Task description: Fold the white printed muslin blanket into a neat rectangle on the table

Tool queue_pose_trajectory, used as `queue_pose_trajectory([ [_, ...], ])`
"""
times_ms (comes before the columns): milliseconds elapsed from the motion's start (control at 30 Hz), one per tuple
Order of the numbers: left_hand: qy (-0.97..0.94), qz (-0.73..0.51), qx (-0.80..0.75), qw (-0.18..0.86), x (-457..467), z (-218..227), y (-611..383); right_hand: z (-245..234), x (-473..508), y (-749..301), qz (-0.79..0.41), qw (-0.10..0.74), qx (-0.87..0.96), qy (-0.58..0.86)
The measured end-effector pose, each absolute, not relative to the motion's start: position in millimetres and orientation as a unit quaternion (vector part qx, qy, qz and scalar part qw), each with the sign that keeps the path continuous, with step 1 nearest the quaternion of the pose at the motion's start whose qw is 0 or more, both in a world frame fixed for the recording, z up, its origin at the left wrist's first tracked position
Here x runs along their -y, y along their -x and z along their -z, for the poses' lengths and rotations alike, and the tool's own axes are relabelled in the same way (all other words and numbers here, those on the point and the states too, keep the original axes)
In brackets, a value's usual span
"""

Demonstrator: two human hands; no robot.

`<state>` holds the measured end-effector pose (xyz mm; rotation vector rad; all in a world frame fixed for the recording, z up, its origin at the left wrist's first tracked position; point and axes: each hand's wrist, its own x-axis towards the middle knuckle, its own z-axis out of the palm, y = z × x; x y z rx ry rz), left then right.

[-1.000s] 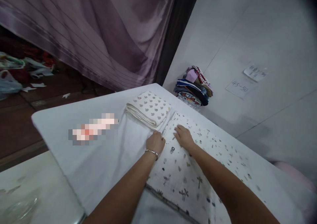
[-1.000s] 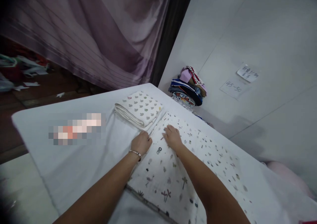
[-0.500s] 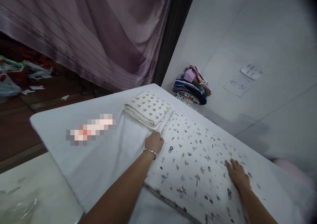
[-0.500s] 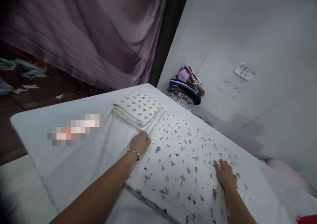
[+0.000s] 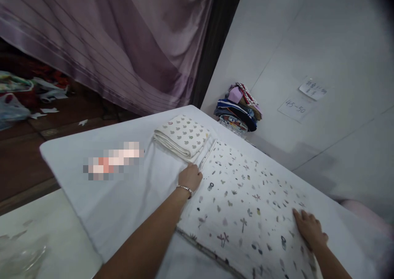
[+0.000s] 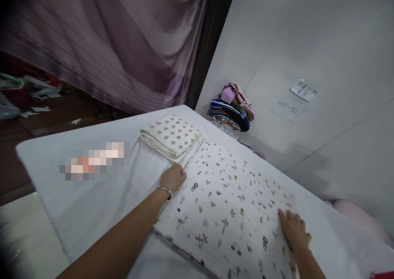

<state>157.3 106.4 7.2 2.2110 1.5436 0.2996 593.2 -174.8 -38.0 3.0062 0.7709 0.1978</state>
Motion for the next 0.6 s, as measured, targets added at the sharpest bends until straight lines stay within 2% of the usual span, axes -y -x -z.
queue_pose_trajectory([
  [100,-0.8,-0.119,-0.548,0.211,-104.6,-8.4,-158.7,27.8,125.3,-556.0,-0.04,-0.002,-0.351,-0.936],
  [267,-0.807,-0.134,-0.537,0.205,-101.0,-8.8,-158.8,11.3,24.5,-450.5,0.016,-0.157,-0.543,-0.825],
  [367,-0.819,-0.132,-0.525,0.193,-99.8,-8.7,-157.9,-0.4,-27.7,-390.3,0.086,-0.219,-0.625,-0.744],
  [467,-0.839,-0.132,-0.501,0.168,-98.2,-9.9,-158.1,-10.9,-76.0,-350.6,0.146,-0.264,-0.612,-0.731],
  [600,-0.864,-0.13,-0.462,0.153,-94.4,-13.4,-160.4,-19.0,-126.5,-331.0,0.273,-0.255,-0.494,-0.785],
])
